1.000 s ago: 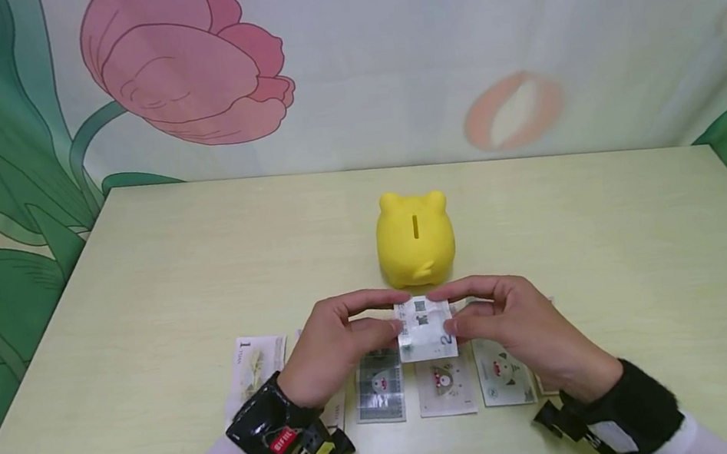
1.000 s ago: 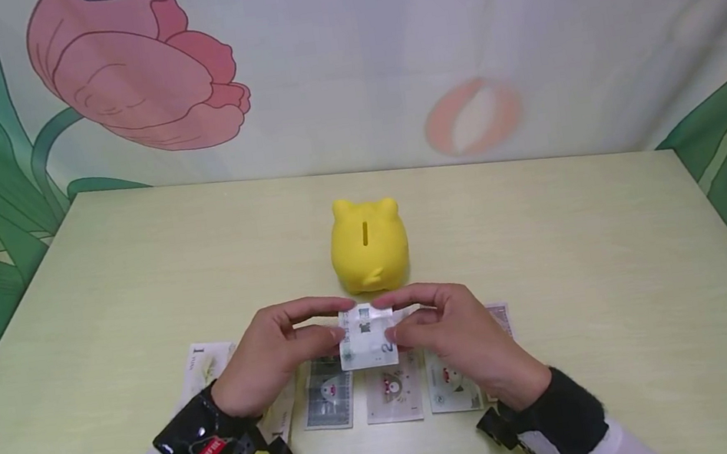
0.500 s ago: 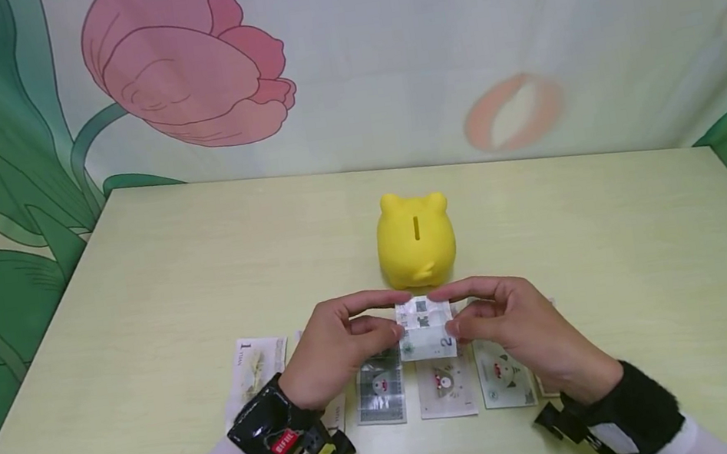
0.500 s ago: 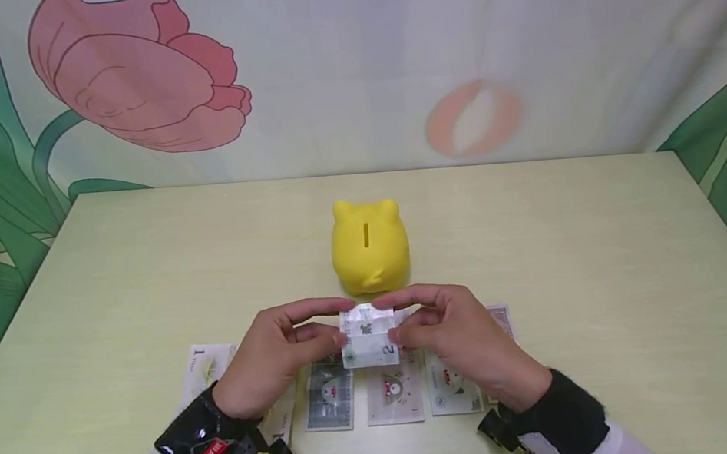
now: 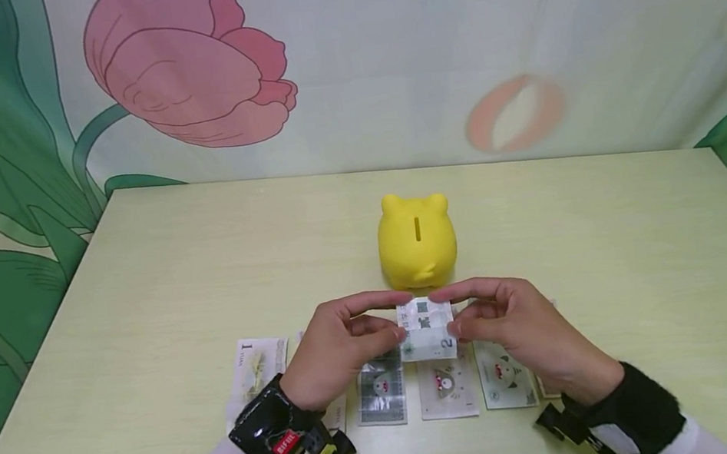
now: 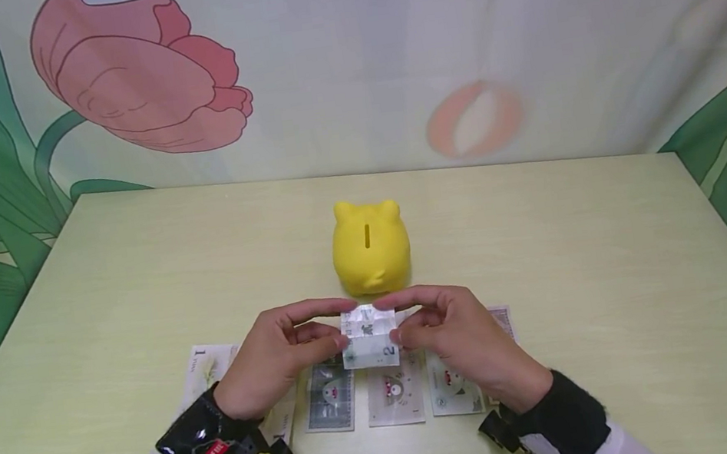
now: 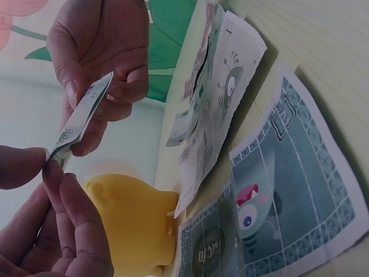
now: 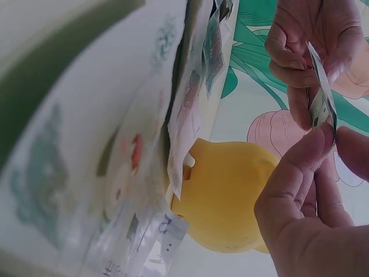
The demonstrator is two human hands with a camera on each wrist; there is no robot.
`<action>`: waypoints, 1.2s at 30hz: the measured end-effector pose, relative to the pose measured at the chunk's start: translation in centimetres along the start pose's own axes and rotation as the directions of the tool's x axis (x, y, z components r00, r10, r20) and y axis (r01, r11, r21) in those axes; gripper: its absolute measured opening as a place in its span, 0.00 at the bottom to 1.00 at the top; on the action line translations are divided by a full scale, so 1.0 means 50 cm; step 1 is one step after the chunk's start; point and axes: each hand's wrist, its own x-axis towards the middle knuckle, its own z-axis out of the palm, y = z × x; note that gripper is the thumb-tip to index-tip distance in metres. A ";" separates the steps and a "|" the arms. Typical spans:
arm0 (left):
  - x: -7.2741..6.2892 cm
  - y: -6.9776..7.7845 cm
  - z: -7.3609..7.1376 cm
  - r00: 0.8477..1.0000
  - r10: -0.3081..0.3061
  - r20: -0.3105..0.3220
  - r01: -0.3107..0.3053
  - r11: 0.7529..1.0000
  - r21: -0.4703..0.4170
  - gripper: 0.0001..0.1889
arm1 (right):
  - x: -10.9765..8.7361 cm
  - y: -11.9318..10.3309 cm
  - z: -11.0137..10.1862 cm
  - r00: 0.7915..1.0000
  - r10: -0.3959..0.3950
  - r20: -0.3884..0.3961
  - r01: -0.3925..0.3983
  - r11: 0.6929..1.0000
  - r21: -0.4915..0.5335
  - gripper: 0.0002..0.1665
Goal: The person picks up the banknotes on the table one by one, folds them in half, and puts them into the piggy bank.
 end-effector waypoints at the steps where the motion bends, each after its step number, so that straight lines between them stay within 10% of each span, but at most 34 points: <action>1: 0.000 0.000 0.000 1.000 0.002 0.000 -0.002 1.000 0.003 0.22 | 0.000 0.000 0.000 1.000 0.001 0.000 -0.001 1.000 -0.003 0.22; 36: -0.001 0.004 0.005 0.998 0.049 -0.024 -0.047 0.997 0.062 0.19 | 0.000 0.002 0.001 1.000 -0.008 0.016 0.007 0.999 0.045 0.22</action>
